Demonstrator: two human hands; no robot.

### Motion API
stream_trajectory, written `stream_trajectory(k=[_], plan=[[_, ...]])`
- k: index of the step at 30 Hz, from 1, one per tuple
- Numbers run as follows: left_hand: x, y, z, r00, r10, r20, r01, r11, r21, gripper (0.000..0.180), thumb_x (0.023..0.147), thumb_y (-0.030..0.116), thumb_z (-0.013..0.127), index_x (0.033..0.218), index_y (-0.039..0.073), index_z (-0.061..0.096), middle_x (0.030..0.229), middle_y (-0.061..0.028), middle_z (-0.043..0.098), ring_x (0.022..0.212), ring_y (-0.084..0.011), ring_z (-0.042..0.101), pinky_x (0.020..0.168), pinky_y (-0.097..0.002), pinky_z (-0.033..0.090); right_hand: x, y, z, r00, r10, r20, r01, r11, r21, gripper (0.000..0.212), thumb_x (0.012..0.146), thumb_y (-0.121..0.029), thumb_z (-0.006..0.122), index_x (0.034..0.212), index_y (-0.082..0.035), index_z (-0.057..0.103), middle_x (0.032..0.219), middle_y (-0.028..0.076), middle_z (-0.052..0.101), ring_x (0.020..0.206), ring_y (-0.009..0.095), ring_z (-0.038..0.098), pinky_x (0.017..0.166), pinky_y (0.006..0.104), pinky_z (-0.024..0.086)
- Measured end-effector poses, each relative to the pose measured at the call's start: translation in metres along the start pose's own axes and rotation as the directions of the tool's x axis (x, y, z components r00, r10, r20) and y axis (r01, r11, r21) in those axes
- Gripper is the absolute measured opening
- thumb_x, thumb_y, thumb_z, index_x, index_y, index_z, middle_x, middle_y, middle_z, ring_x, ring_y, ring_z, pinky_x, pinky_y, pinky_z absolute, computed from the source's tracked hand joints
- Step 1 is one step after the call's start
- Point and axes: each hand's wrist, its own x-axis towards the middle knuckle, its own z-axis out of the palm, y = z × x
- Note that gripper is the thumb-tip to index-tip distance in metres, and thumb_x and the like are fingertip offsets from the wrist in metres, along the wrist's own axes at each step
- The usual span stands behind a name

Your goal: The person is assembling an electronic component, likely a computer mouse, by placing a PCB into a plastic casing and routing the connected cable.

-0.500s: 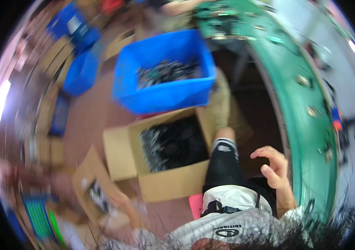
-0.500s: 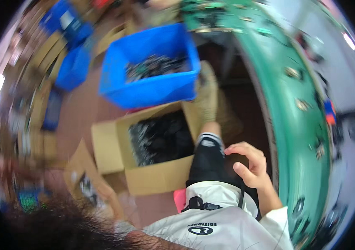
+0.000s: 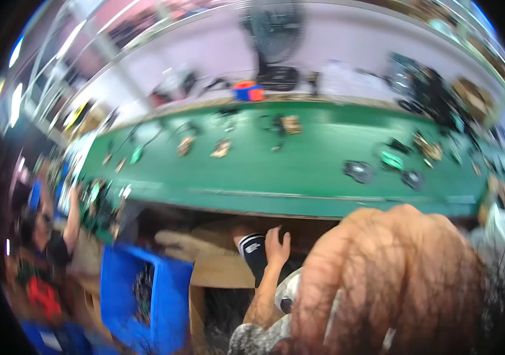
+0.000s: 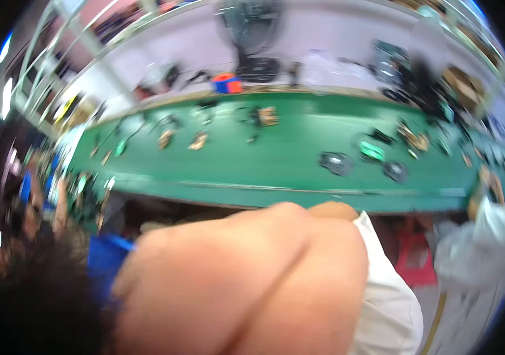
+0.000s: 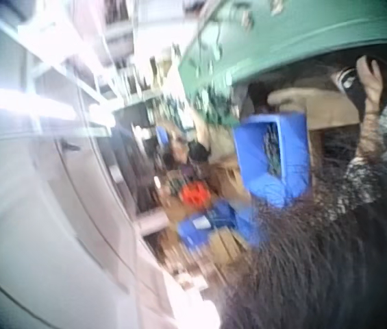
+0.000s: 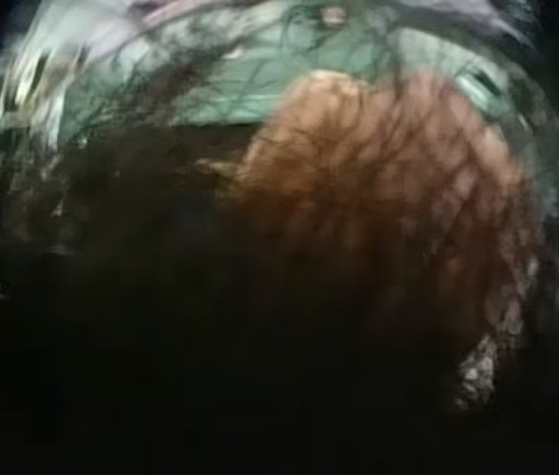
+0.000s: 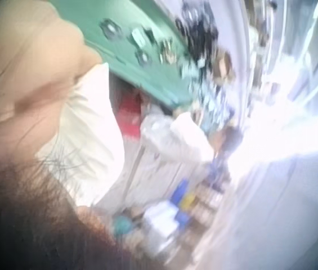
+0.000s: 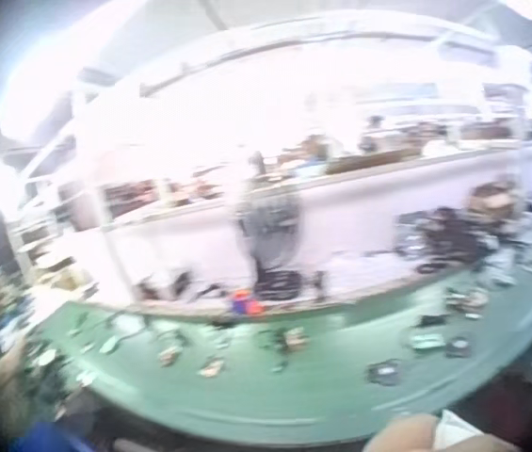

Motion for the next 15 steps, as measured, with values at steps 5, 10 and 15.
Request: stream_trajectory(k=[5, 10, 15], plan=[[-0.052, -0.027, 0.029, 0.963, 0.145, 0.227, -0.155, 0.988, 0.028, 0.032, 0.088, 0.022, 0.072, 0.117, 0.008, 0.068, 0.111, -0.0127, 0.069, 0.105, -0.0376, 0.064, 0.091, -0.0469, 0.051, 0.016, 0.003, -0.018, 0.996, -0.063, -0.069, 0.040, 0.954, -0.297, 0.008, 0.094, -0.008, 0.071, 0.099, -0.004, 0.074, 0.087, 0.013, 0.072, 0.068, 0.026, 0.069, 0.066, 0.0398, 0.059], [-0.057, -0.028, 0.043, 0.885, 0.147, 0.441, -0.159, 0.987, -0.010, 0.026, 0.091, 0.020, 0.070, 0.111, 0.004, 0.070, 0.104, -0.0155, 0.071, 0.100, -0.0367, 0.067, 0.090, -0.0482, 0.053, 0.007, -0.054, -0.077, 0.996, -0.092, -0.013, 0.076, 0.890, -0.450, 0.007, 0.093, -0.007, 0.071, 0.097, -0.002, 0.074, 0.086, 0.014, 0.072, 0.068, 0.027, 0.069, 0.065, 0.0401, 0.059], [-0.066, -0.038, 0.055, 0.834, 0.041, 0.550, -0.163, 0.971, 0.175, 0.019, 0.089, 0.015, 0.072, 0.104, 0.004, 0.071, 0.102, -0.0150, 0.073, 0.095, -0.0364, 0.069, 0.085, -0.0470, 0.056, 0.008, -0.086, -0.125, 0.996, -0.078, 0.043, 0.089, 0.861, -0.500, 0.006, 0.093, -0.006, 0.072, 0.095, -0.001, 0.073, 0.086, 0.015, 0.072, 0.068, 0.028, 0.069, 0.065, 0.0405, 0.059]])
